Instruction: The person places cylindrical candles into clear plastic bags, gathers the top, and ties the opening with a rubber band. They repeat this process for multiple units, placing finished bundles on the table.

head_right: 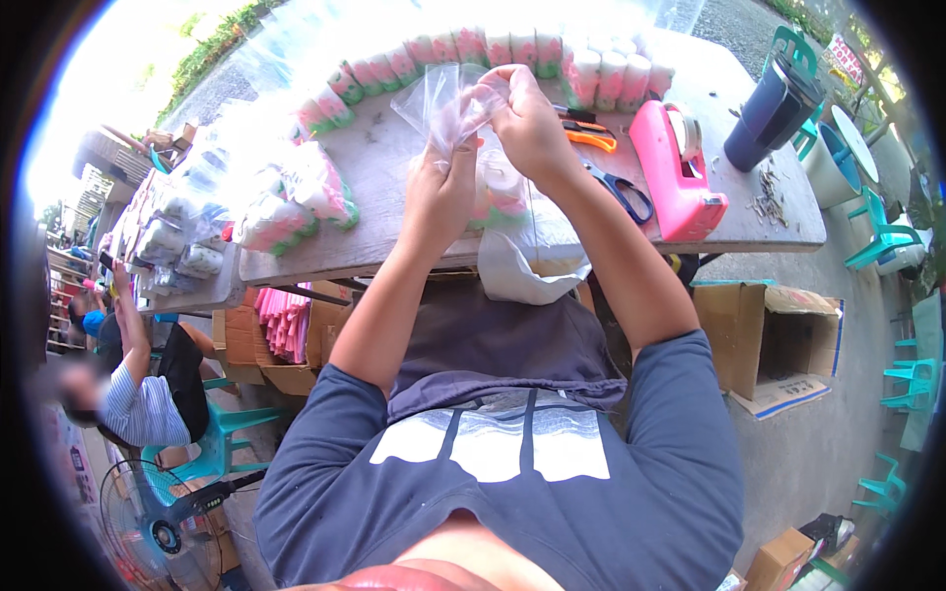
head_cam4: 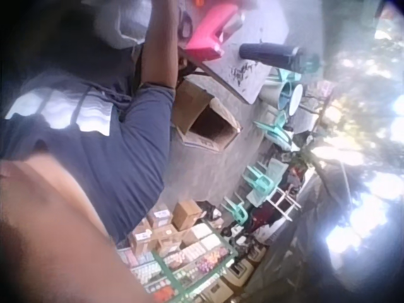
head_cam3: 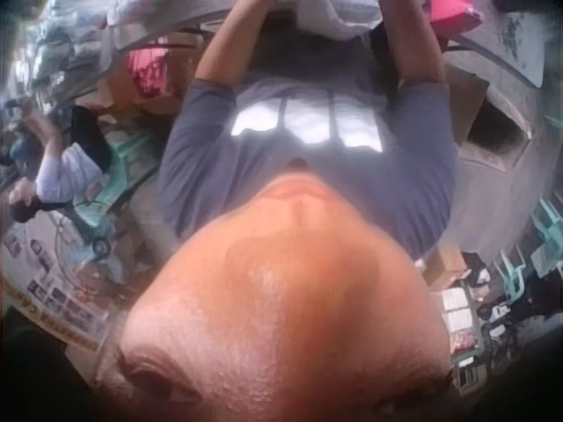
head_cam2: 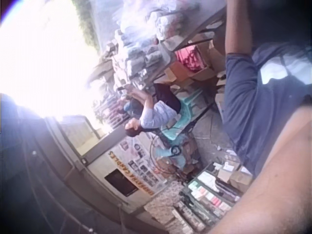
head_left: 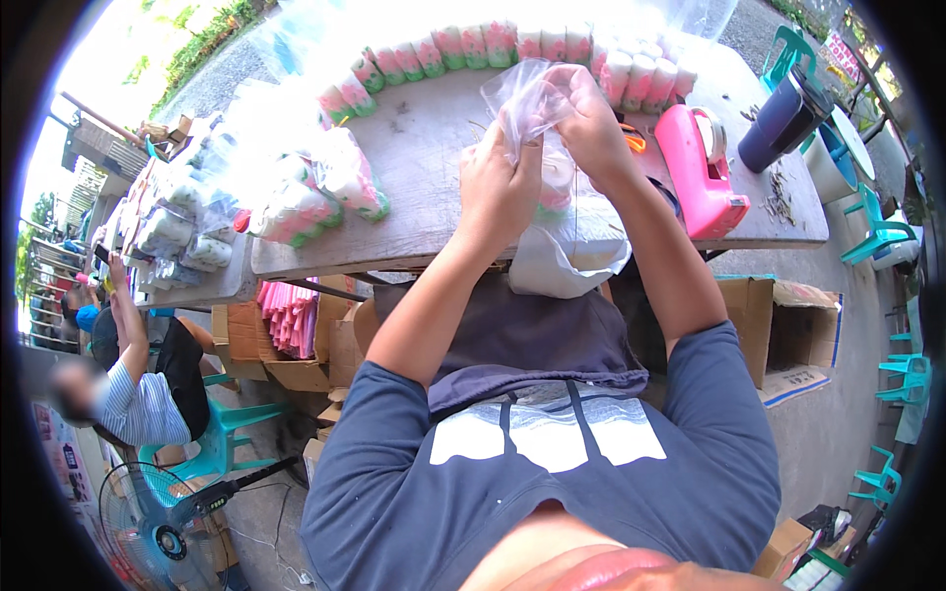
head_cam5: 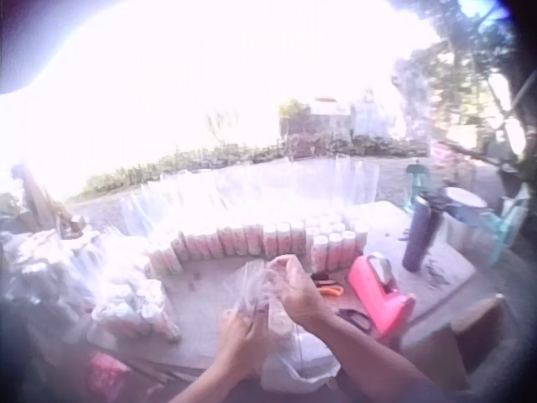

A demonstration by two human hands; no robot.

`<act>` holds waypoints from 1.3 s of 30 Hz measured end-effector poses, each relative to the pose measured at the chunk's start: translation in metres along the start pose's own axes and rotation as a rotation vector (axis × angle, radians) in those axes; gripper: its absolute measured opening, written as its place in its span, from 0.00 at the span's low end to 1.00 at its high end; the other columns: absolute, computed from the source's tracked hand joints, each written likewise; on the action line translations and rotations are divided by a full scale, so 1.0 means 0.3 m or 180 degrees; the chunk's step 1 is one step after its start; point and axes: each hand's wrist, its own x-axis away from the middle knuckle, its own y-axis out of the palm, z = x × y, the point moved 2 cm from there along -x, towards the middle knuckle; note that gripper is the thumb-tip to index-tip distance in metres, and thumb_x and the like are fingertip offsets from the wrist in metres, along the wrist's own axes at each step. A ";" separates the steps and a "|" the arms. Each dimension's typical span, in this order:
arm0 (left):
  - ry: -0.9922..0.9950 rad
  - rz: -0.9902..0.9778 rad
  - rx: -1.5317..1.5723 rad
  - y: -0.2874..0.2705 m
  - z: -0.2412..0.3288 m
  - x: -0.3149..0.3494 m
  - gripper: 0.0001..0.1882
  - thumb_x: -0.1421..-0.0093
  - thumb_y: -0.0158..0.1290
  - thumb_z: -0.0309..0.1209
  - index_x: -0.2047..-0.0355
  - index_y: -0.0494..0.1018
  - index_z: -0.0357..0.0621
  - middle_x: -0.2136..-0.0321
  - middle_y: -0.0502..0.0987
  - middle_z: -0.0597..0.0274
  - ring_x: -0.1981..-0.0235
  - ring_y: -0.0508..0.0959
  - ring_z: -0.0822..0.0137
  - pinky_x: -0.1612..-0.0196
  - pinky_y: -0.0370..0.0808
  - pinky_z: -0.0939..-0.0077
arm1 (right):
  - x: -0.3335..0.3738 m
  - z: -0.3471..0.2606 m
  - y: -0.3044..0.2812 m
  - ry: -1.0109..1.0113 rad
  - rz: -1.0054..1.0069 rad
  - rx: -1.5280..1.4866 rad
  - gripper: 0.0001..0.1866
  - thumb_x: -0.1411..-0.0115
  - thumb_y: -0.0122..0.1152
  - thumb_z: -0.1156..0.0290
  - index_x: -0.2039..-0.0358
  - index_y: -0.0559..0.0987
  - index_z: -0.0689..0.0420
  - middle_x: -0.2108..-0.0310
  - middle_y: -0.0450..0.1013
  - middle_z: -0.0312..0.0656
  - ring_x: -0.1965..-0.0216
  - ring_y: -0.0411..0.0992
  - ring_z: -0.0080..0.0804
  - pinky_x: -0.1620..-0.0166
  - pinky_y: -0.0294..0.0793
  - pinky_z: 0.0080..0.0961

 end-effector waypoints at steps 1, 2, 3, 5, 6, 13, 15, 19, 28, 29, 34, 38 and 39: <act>0.0155 0.0127 -0.0082 -0.011 -0.011 -0.002 0.23 0.31 0.44 0.42 0.41 0.69 0.46 0.68 0.81 0.55 0.63 0.80 0.53 0.49 0.66 0.59 | -0.011 0.008 0.014 -0.0004 -0.0112 0.0081 0.16 0.36 0.56 0.71 0.51 0.67 0.62 0.61 0.71 0.42 0.59 0.69 0.25 0.53 0.70 0.24; -0.0458 -0.0160 0.0562 -0.035 0.060 0.001 0.25 0.32 0.45 0.40 0.39 0.66 0.42 0.56 0.79 0.45 0.55 0.78 0.47 0.47 0.67 0.56 | -0.020 0.014 0.029 -0.0003 -0.0227 0.0176 0.17 0.38 0.56 0.72 0.50 0.66 0.63 0.59 0.70 0.43 0.58 0.69 0.26 0.52 0.70 0.25; -0.0483 -0.0384 0.0409 -0.039 0.045 -0.007 0.25 0.33 0.45 0.39 0.39 0.67 0.42 0.52 0.77 0.45 0.54 0.77 0.46 0.47 0.67 0.56 | -0.032 0.013 0.043 -0.0005 -0.0335 0.0275 0.19 0.40 0.55 0.74 0.50 0.65 0.63 0.58 0.70 0.44 0.57 0.69 0.28 0.50 0.70 0.26; -0.0454 -0.0641 0.0162 -0.037 0.004 -0.011 0.24 0.33 0.46 0.39 0.41 0.68 0.41 0.48 0.75 0.45 0.51 0.76 0.47 0.46 0.66 0.57 | -0.002 0.003 0.046 0.0181 -0.0514 0.0318 0.19 0.43 0.52 0.76 0.50 0.64 0.63 0.56 0.69 0.47 0.53 0.69 0.32 0.47 0.68 0.27; -0.0398 -0.0664 0.0065 -0.037 -0.008 -0.011 0.23 0.33 0.46 0.38 0.41 0.69 0.41 0.46 0.75 0.46 0.50 0.76 0.47 0.45 0.66 0.58 | -0.001 0.005 0.039 0.0217 -0.0579 0.0337 0.19 0.42 0.52 0.77 0.50 0.64 0.63 0.56 0.69 0.48 0.52 0.69 0.32 0.46 0.68 0.27; 0.0158 -0.0771 -0.0459 -0.015 -0.007 0.012 0.24 0.34 0.47 0.38 0.41 0.69 0.39 0.44 0.74 0.46 0.47 0.75 0.52 0.44 0.64 0.60 | 0.062 0.040 -0.053 -0.0312 -0.0688 0.0797 0.12 0.33 0.47 0.77 0.50 0.68 0.63 0.64 0.68 0.38 0.58 0.70 0.30 0.48 0.68 0.24; -0.0301 -0.0791 -0.0517 -0.017 -0.006 0.009 0.26 0.35 0.47 0.38 0.39 0.67 0.38 0.44 0.74 0.46 0.47 0.76 0.53 0.44 0.64 0.61 | 0.112 -0.020 -0.059 0.0621 -0.0390 -0.0035 0.11 0.32 0.48 0.75 0.51 0.70 0.64 0.67 0.68 0.35 0.60 0.69 0.25 0.51 0.68 0.21; 0.0081 -0.0216 -0.0514 -0.023 -0.004 -0.003 0.28 0.34 0.47 0.39 0.38 0.65 0.36 0.48 0.76 0.47 0.49 0.77 0.54 0.45 0.64 0.59 | 0.177 -0.022 -0.101 0.0438 -0.0467 0.0622 0.08 0.33 0.52 0.76 0.56 0.77 0.62 0.71 0.72 0.33 0.67 0.69 0.17 0.62 0.69 0.18; 0.0174 -0.0648 -0.0467 -0.019 0.017 -0.005 0.18 0.31 0.44 0.41 0.51 0.73 0.42 0.63 0.79 0.51 0.58 0.78 0.52 0.46 0.65 0.61 | 0.222 -0.065 0.022 -0.0349 0.0428 0.1477 0.09 0.40 0.60 0.76 0.60 0.79 0.65 0.66 0.78 0.49 0.67 0.78 0.37 0.63 0.75 0.30; 0.0049 -0.0786 -0.0362 -0.030 0.020 -0.007 0.21 0.32 0.44 0.41 0.46 0.71 0.44 0.54 0.77 0.48 0.52 0.77 0.53 0.45 0.64 0.60 | 0.230 -0.072 0.016 -0.0302 0.0239 0.1521 0.10 0.42 0.61 0.75 0.59 0.79 0.65 0.65 0.78 0.48 0.65 0.78 0.37 0.62 0.75 0.30; 0.0174 -0.1225 -0.0605 -0.053 0.015 -0.018 0.31 0.31 0.40 0.46 0.34 0.60 0.41 0.37 0.65 0.42 0.40 0.70 0.53 0.39 0.59 0.58 | 0.240 -0.084 0.022 -0.0852 -0.0127 0.1663 0.19 0.50 0.66 0.72 0.57 0.79 0.65 0.59 0.75 0.49 0.58 0.74 0.45 0.54 0.73 0.36; 0.0039 -0.1343 0.0111 -0.066 -0.020 -0.024 0.37 0.30 0.34 0.50 0.29 0.47 0.36 0.33 0.59 0.42 0.35 0.66 0.55 0.35 0.54 0.57 | 0.240 -0.076 0.075 -0.1345 0.0167 0.2055 0.17 0.48 0.67 0.71 0.57 0.80 0.64 0.59 0.75 0.51 0.57 0.73 0.51 0.52 0.72 0.41; -0.0030 -0.1361 0.0324 -0.069 -0.029 -0.021 0.36 0.29 0.32 0.49 0.29 0.47 0.36 0.32 0.59 0.43 0.34 0.64 0.55 0.34 0.52 0.56 | 0.239 -0.065 0.079 -0.1379 0.0248 0.2096 0.17 0.48 0.67 0.70 0.58 0.80 0.64 0.59 0.75 0.51 0.57 0.73 0.51 0.53 0.72 0.41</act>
